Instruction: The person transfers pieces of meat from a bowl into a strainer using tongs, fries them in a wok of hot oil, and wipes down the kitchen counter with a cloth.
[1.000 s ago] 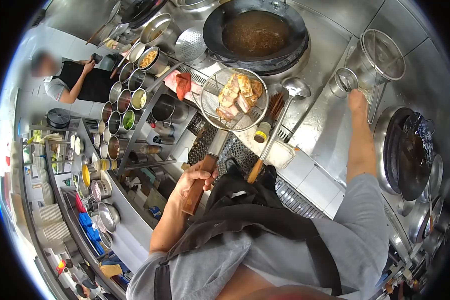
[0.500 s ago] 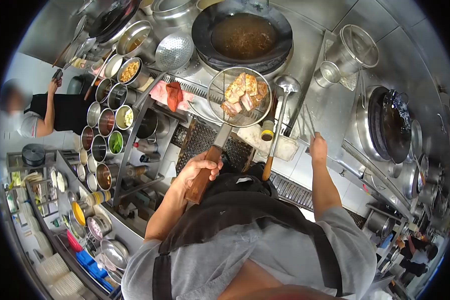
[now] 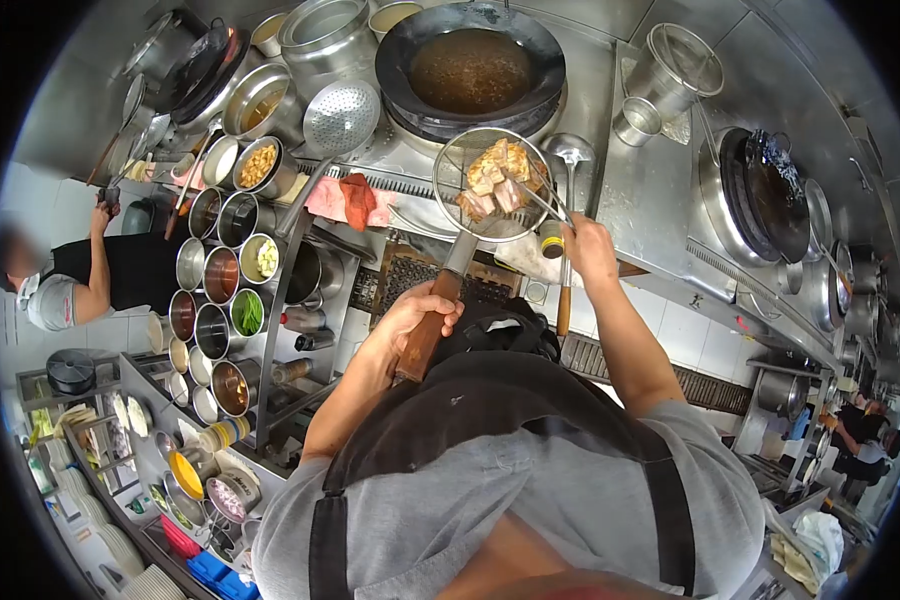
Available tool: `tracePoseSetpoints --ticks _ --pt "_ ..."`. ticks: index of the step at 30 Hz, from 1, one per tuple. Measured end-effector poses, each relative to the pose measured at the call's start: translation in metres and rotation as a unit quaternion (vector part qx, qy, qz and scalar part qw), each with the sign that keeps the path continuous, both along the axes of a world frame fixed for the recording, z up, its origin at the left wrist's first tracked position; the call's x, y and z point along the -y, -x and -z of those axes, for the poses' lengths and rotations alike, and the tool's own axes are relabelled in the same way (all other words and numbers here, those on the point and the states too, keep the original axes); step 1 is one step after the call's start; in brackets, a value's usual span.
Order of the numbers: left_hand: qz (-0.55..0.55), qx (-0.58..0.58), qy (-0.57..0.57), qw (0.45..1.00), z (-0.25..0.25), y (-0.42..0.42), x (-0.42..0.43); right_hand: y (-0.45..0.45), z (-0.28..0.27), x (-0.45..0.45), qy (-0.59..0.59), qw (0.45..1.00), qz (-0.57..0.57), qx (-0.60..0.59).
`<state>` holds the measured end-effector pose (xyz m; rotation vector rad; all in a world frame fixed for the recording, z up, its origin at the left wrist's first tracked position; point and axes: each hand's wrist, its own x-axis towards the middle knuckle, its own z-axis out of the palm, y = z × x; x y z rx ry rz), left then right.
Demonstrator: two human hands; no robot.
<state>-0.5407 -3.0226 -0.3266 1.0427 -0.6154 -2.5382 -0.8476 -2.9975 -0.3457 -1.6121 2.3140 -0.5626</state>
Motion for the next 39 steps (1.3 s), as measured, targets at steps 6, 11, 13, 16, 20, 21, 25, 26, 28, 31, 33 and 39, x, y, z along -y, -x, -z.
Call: tracePoseSetpoints --ticks 6,11,13,16,20,21,25,26,28,31,33,39 --pt "0.013 -0.029 -0.009 0.999 0.003 -0.01 0.003 0.041 -0.02 -0.019 0.029 0.993 0.068 0.093" --pt "0.021 -0.016 -0.006 1.0 0.001 -0.009 0.004 0.02 -0.054 -0.011 -0.003 0.975 0.091 0.203" --pt "0.032 -0.025 0.0 0.999 0.01 -0.007 0.005 -0.01 -0.051 -0.001 0.02 0.956 0.086 0.28" --pt "0.036 -0.027 0.002 0.999 0.01 -0.002 0.005 -0.059 -0.019 0.012 -0.01 0.951 0.08 0.299" --pt "0.008 -0.035 -0.023 0.999 -0.007 0.0 0.002 -0.081 0.031 0.013 0.033 0.992 -0.04 0.115" --pt "0.011 -0.033 -0.024 0.999 -0.006 -0.001 0.003 -0.079 0.008 0.008 0.015 0.987 -0.024 0.16" --pt "-0.001 -0.039 -0.005 0.999 -0.004 -0.007 0.0 -0.045 -0.016 -0.022 0.038 0.984 -0.046 0.169" --pt "-0.015 -0.034 -0.008 0.999 -0.005 -0.008 -0.001 -0.038 -0.025 -0.029 0.029 0.985 -0.056 0.162" --pt "-0.009 -0.035 -0.008 0.999 -0.007 -0.008 -0.002 -0.027 -0.047 -0.036 0.014 0.987 -0.04 0.156" --pt "0.004 -0.041 -0.005 0.999 -0.005 -0.01 -0.001 -0.011 -0.05 -0.045 0.031 0.993 -0.021 0.115" --pt "0.012 -0.048 -0.005 0.999 -0.004 -0.01 -0.002 -0.002 -0.045 -0.053 0.063 0.996 -0.023 0.058" --pt "0.012 -0.025 0.005 1.0 -0.011 -0.004 -0.006 -0.008 -0.011 -0.045 0.028 0.999 -0.029 0.035"
